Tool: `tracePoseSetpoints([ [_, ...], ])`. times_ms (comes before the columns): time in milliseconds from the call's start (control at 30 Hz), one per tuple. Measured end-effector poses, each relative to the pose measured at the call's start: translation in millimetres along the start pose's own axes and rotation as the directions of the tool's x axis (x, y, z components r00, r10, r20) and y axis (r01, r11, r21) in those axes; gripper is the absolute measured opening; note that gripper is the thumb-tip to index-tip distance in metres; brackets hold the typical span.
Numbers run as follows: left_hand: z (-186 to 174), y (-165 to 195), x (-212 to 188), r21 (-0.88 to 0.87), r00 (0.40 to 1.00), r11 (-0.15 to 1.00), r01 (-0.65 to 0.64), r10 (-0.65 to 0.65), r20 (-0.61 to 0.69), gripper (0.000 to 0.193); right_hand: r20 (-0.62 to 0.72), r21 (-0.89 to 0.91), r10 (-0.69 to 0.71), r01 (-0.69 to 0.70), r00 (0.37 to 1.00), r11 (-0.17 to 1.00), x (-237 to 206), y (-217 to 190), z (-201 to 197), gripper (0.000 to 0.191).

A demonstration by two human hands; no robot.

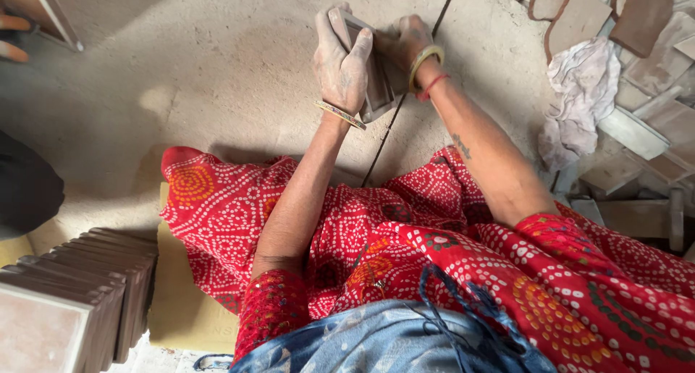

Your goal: The person sits on the floor and sands the edges of a small square wooden frame using a sanding block. They repeatedly rub the block along the frame's edges and corners, occasionally flipping the frame to work on different sides.

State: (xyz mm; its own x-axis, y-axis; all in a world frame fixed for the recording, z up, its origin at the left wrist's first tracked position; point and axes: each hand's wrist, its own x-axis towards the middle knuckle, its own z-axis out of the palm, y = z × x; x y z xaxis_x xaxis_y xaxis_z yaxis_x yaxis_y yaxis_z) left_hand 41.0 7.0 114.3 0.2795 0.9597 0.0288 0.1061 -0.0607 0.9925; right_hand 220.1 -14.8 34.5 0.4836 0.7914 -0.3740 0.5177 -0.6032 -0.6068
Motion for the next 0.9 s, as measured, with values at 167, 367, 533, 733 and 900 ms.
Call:
tracePoseSetpoints([
  [167, 0, -7, 4, -0.116, 0.992, 0.986, 0.121, -0.117, 0.034, 0.049, 0.187, -0.060, 0.019, -0.008, 0.982, 0.998, -60, 20, -7, 0.023],
  [367, 0, -14, 1, -0.160, 0.994, 0.983, 0.095, -0.085, 0.071, 0.047, 0.122, 0.055, -0.232, 0.227, 0.965, 0.972, -88, 53, 1, 0.022],
  [533, -1, -3, 2, -0.097, 0.995, 0.991, 0.090, -0.085, 0.057, 0.044, 0.069, -0.028, -0.097, 0.100, 0.993, 0.995, -34, 31, 8, 0.031],
  [733, -3, 5, 7, -0.031, 0.989, 0.989, 0.142, -0.141, 0.040, 0.044, -0.036, -0.174, -0.125, 0.117, 0.992, 0.978, 10, 5, -3, 0.042],
  [900, -7, -9, 9, -0.099, 0.985, 0.982, 0.161, -0.153, 0.081, 0.045, 0.219, -0.002, 0.047, -0.048, 0.974, 0.999, -38, 32, 3, 0.013],
])
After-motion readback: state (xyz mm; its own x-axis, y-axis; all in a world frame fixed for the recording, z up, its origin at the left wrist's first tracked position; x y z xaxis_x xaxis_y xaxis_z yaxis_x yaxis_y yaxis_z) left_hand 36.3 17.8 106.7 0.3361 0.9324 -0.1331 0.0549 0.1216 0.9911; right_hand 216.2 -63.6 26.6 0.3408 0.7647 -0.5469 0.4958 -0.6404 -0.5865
